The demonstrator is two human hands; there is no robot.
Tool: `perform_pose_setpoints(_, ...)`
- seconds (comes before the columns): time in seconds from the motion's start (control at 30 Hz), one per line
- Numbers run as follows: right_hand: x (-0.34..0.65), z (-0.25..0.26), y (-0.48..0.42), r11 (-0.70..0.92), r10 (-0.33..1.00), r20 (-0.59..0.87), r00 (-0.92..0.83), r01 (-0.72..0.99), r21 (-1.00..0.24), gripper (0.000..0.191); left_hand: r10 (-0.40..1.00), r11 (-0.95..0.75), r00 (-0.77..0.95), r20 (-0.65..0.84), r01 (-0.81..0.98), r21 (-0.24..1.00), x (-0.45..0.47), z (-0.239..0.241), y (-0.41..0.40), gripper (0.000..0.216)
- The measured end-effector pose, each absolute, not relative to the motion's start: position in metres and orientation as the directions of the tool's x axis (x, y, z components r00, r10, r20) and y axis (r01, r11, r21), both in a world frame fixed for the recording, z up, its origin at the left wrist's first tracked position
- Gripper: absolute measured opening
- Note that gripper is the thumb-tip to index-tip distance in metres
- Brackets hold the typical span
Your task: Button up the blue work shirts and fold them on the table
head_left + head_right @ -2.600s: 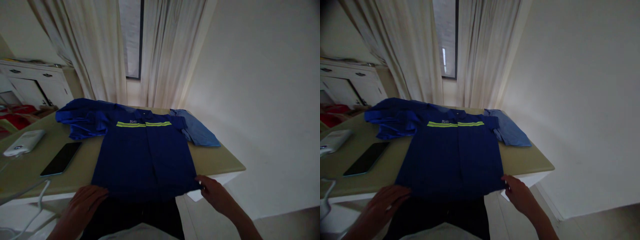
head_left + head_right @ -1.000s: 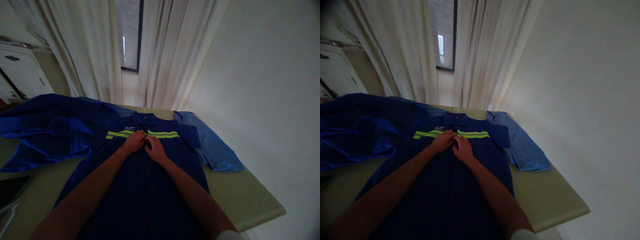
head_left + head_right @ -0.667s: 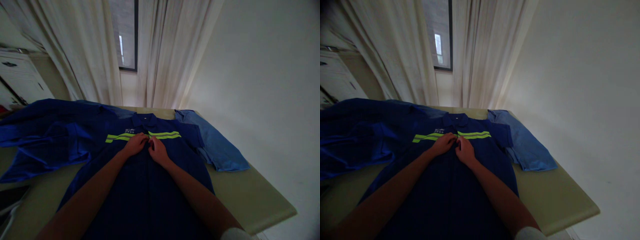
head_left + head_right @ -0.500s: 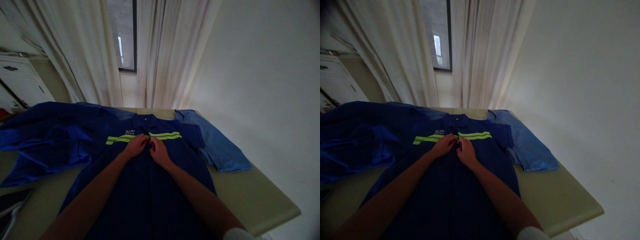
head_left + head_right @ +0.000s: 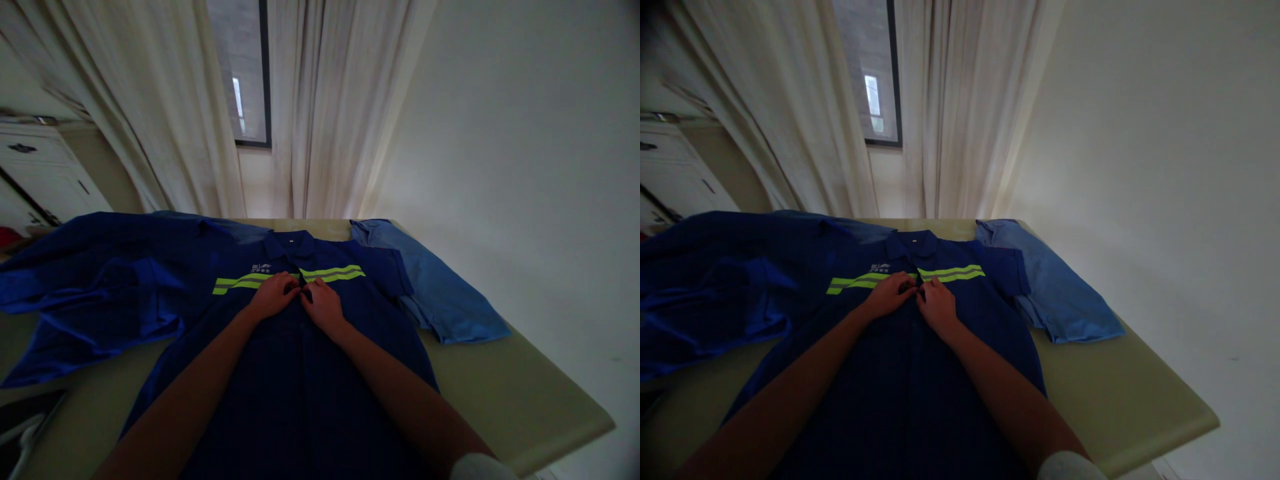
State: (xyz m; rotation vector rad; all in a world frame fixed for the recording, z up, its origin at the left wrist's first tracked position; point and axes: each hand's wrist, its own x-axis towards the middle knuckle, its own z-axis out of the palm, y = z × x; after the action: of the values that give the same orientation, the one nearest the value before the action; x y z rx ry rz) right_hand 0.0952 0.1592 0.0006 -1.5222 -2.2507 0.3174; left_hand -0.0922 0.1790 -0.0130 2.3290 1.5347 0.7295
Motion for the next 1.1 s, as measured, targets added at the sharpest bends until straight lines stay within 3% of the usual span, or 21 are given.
perform_pose_setpoints(0.5,0.098,-0.001,0.161,0.378,0.926,0.187,-0.329,0.828,-0.414,0.015,0.906,-0.415,0.313,0.286,0.789,0.453,-0.091,-0.015,0.18,0.014)
perform_pose_setpoints(0.83,0.095,0.004,0.159,0.36,0.933,0.154,-0.325,0.862,-0.358,0.021,0.956,-0.293,0.252,0.151,0.794,0.532,-0.09,-0.011,0.187,0.013)
perform_pose_setpoints(1.0,0.092,0.004,0.158,0.373,0.927,0.17,-0.336,0.88,-0.293,0.021,0.979,-0.168,0.097,0.178,0.882,0.441,-0.066,-0.013,0.18,0.014)
perform_pose_setpoints(1.1,0.091,0.002,0.159,0.385,0.919,0.187,-0.346,0.891,-0.241,0.026,0.973,-0.123,0.007,0.232,0.863,0.49,-0.056,-0.016,0.175,0.016)
